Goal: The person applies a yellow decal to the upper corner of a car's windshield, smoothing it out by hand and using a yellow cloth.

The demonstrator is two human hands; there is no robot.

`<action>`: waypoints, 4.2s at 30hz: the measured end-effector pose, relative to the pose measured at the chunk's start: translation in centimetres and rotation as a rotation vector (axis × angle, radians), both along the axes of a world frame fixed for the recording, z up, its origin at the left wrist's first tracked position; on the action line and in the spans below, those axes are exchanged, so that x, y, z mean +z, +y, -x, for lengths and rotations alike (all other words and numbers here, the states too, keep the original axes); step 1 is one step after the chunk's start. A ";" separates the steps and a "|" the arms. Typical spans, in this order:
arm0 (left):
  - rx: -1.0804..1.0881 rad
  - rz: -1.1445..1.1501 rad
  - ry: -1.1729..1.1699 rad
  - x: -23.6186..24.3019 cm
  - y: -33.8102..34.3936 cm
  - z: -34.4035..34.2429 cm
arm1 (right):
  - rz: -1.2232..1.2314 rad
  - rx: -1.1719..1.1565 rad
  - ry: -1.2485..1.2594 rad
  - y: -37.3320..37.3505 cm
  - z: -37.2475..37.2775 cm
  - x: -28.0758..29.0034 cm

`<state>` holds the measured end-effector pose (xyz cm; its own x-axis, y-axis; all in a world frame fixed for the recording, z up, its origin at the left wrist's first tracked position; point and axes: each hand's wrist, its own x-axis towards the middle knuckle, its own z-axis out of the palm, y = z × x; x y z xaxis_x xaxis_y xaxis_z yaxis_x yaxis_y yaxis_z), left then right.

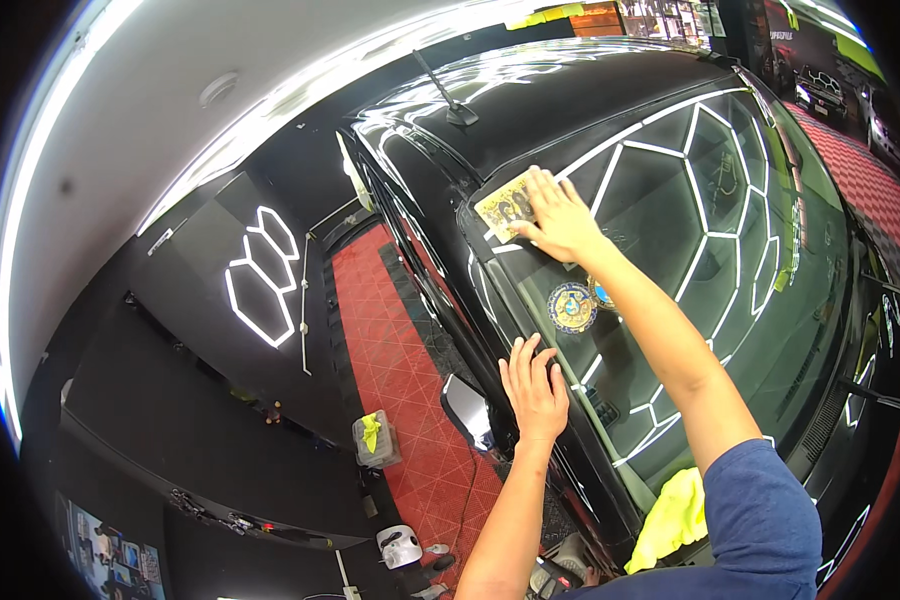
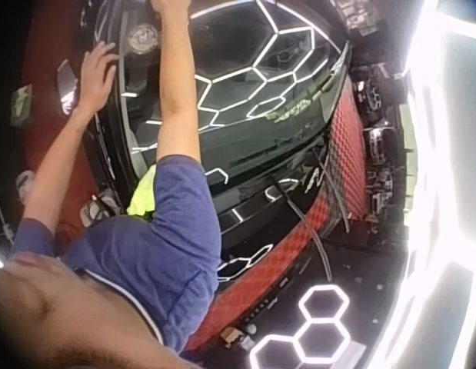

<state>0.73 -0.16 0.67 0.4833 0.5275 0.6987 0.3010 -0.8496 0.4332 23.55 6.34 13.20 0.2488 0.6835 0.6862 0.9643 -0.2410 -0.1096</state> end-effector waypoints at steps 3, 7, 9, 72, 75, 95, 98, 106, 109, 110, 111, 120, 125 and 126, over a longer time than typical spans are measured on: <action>-0.004 0.017 0.000 -0.1 0.0 -0.1 | -0.004 0.179 -0.091 2.5 1.3 0.0; 0.001 0.004 0.005 0.0 0.0 -0.1 | 0.056 0.182 -0.154 4.2 2.8 -1.7; 0.001 -0.003 0.008 0.0 0.0 0.0 | 0.050 0.181 -0.134 4.0 3.4 -1.7; 0.006 0.062 0.007 0.1 -0.1 0.1 | -0.292 0.195 0.147 2.8 -8.9 2.2; 0.011 0.063 0.004 0.0 0.0 0.2 | -0.183 0.159 0.104 3.0 -8.0 2.2; 0.001 0.052 -0.009 0.0 -0.2 0.2 | 0.041 0.045 0.045 2.4 -7.4 4.0; 0.004 0.042 -0.015 0.0 -0.2 0.2 | 0.068 0.058 0.062 1.6 -7.8 4.7; 0.003 0.048 -0.013 -0.1 -0.1 0.1 | -0.032 0.016 0.013 1.8 -7.3 3.3; 0.008 0.050 -0.012 -0.1 -0.1 0.1 | -0.047 0.016 -0.016 2.5 -7.1 3.3; 0.014 0.053 -0.015 0.0 -0.2 0.1 | -0.042 -0.009 -0.013 2.5 -6.8 3.4; 0.007 0.052 -0.017 0.0 -0.2 0.1 | -0.036 -0.034 -0.010 2.5 -6.5 3.6; 0.022 0.031 -0.010 0.1 -0.3 0.1 | -0.023 -0.129 0.004 2.7 -5.2 3.9; 0.004 0.041 -0.010 0.0 -0.2 0.1 | -0.044 -0.089 0.098 3.0 -5.7 3.3; 0.011 0.048 -0.003 -0.1 -0.2 0.1 | -0.045 -0.093 0.100 3.1 -5.8 3.3</action>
